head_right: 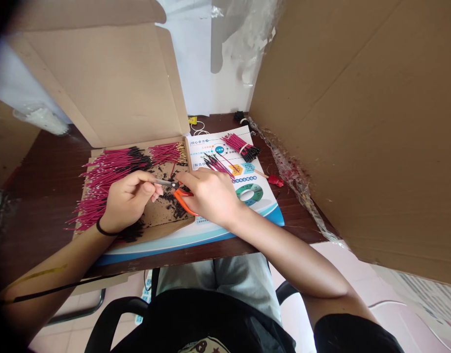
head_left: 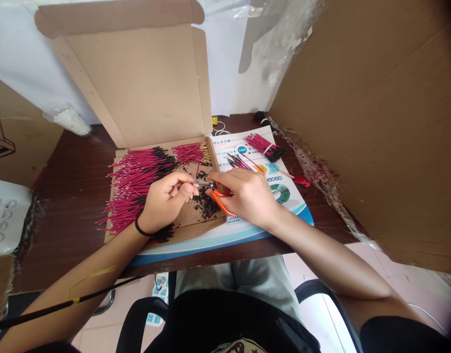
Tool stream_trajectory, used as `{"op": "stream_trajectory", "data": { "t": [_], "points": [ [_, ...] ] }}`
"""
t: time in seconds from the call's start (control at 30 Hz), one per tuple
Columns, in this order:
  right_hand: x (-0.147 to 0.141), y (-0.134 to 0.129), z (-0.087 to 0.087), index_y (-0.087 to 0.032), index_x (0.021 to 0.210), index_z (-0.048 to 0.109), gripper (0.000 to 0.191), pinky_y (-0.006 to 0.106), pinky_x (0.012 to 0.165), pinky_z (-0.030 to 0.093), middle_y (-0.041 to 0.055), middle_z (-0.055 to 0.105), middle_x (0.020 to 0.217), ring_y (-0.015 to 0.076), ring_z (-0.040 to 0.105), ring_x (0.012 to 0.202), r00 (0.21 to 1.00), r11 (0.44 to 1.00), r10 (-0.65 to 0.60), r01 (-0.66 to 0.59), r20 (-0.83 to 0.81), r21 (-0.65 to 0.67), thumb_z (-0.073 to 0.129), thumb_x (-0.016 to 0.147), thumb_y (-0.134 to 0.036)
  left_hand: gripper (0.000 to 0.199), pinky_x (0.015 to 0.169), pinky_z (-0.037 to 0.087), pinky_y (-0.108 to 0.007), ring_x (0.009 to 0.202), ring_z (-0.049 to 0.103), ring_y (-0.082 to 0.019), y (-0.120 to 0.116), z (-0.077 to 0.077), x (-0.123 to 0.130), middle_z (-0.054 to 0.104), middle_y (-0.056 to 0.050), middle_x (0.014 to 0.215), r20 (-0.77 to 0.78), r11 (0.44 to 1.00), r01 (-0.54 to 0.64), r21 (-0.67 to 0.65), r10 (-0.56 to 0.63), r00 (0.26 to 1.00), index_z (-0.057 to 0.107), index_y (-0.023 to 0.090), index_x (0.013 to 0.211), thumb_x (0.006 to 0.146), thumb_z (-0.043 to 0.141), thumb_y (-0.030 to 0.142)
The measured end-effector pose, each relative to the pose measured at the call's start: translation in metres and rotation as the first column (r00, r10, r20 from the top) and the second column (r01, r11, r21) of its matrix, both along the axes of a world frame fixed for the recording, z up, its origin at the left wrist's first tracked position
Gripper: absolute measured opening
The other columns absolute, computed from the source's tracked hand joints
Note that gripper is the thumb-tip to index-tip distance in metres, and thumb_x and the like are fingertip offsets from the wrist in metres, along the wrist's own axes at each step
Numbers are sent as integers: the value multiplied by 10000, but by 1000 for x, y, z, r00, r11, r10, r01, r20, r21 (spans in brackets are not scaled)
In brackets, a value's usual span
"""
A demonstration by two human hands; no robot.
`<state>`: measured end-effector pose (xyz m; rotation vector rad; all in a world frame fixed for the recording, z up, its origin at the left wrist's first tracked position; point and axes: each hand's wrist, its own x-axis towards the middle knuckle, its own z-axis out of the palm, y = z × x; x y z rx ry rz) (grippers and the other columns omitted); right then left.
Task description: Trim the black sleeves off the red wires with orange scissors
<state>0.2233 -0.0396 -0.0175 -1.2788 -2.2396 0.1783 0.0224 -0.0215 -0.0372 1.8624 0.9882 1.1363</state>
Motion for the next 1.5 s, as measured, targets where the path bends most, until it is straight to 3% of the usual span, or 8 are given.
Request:
{"op": "stream_trajectory", "data": {
  "t": [0.57,0.77,1.03,1.5],
  "points": [
    [1,1,-8,-192,1036,675,236,262,638,414,39,686,804,160,616,745,998,998,64,-64,21,10,566,869,-319,177,474,465,-164,498,581,-72,-1,-1,0,674,-22,650,-53,999,-40,14,40,998,617,149,819,853,588,320],
    [2,2,-9,-201,987,694,207,256,589,388,33,669,741,152,604,697,999,998,19,-17,40,-53,564,866,-307,136,482,469,-158,518,600,-72,-2,-3,-1,697,-23,680,-45,999,-44,10,44,998,633,157,824,837,613,291],
    [2,1,-6,-189,1065,680,285,270,615,397,37,675,772,145,593,700,1000,999,-25,25,12,-42,543,877,-353,138,517,480,-182,552,608,-82,-2,-1,0,683,-17,693,-38,999,-39,-6,39,999,629,167,817,850,592,296],
    [1,1,-6,-188,1055,678,279,263,628,400,38,686,785,153,600,723,998,997,68,-69,12,18,528,894,-359,163,475,442,-183,505,554,-80,-2,2,1,638,-8,642,-83,997,-79,-8,78,994,625,155,800,805,627,319]
  ]
}}
